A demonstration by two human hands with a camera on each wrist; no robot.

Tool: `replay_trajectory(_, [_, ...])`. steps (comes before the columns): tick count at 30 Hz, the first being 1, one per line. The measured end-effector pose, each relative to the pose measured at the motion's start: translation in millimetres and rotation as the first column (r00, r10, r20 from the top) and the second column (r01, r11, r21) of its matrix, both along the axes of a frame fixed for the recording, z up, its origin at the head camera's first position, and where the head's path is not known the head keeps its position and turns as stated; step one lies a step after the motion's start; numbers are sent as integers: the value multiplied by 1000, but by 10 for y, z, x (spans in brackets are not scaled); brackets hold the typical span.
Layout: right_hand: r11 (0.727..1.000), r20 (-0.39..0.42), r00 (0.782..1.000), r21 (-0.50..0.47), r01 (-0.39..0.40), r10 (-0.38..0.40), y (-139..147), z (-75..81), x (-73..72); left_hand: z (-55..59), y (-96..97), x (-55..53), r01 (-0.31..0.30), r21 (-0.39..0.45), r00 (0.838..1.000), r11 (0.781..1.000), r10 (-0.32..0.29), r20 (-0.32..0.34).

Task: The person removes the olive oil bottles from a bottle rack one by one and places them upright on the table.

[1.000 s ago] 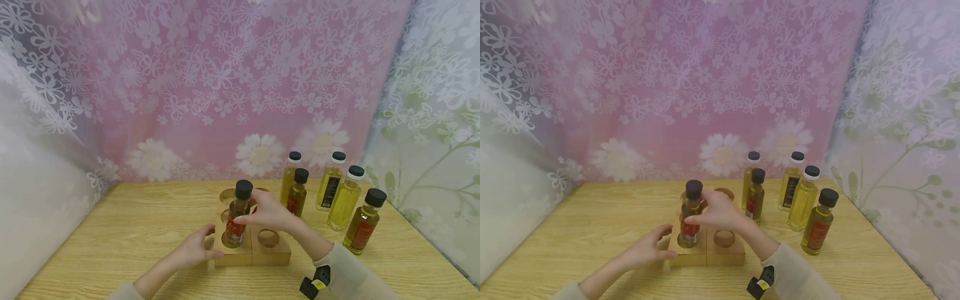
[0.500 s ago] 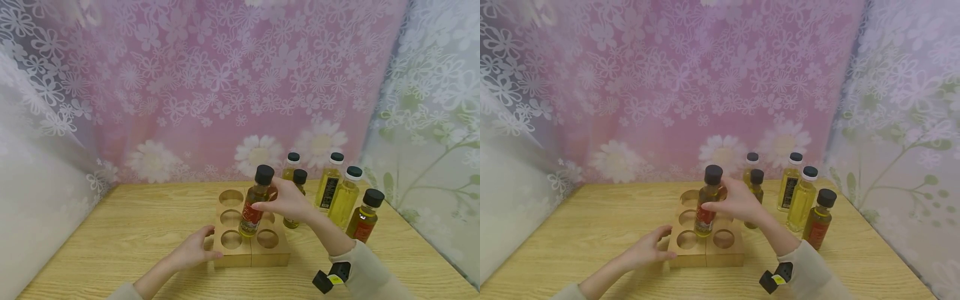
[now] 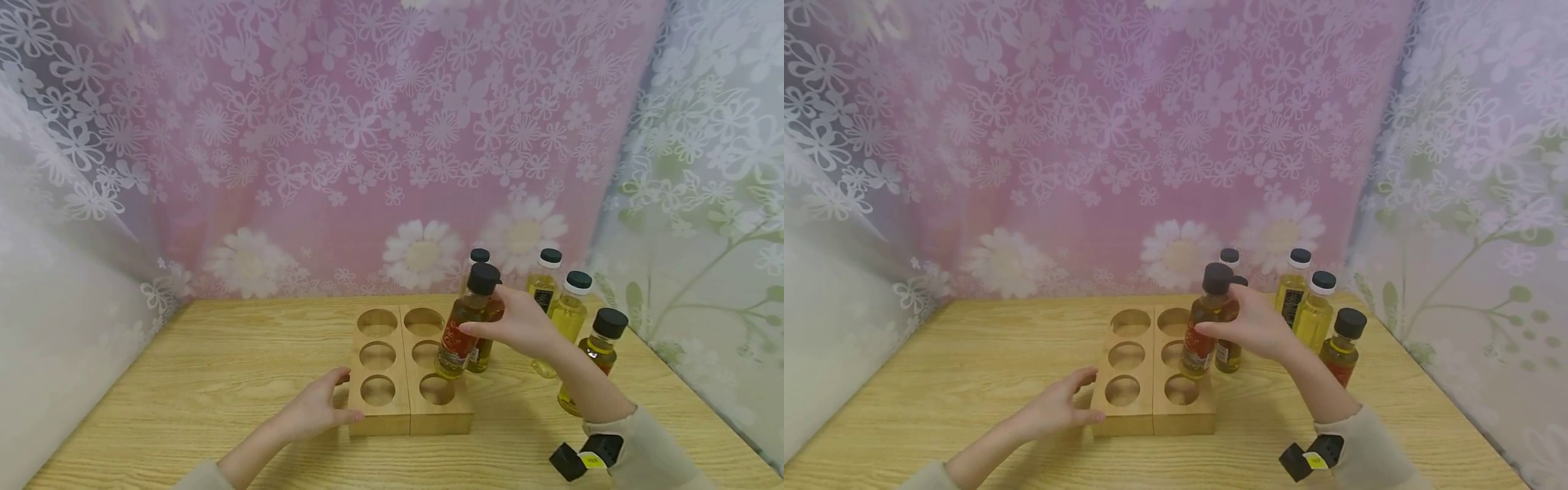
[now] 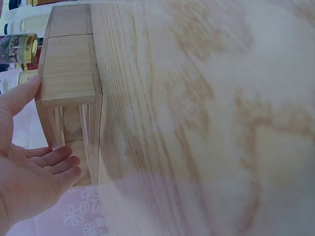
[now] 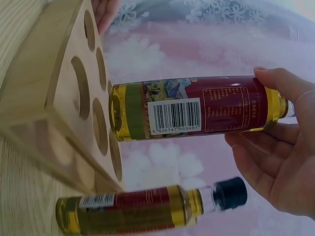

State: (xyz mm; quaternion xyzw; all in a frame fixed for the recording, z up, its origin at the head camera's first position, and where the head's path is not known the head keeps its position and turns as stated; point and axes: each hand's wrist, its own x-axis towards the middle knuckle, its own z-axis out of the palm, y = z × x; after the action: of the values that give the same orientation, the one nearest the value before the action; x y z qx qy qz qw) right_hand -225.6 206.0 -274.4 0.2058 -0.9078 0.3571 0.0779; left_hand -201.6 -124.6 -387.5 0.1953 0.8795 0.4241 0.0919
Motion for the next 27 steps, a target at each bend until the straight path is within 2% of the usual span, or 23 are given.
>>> replay_trajectory(6, [997,-8,998,36,62,-62,189,-22,35,20,-3,4,2,1,1000,1000,-2,-3])
replay_trajectory(13, [979,11,988,140,148,-151,355,-116,69,18,-10,9,5,6,1000,1000,-5,-2])
replay_trajectory(27, [959,82,975,214,184,-205,521,-436,77,6,-10,5,12,2,1000,1000,-12,-3])
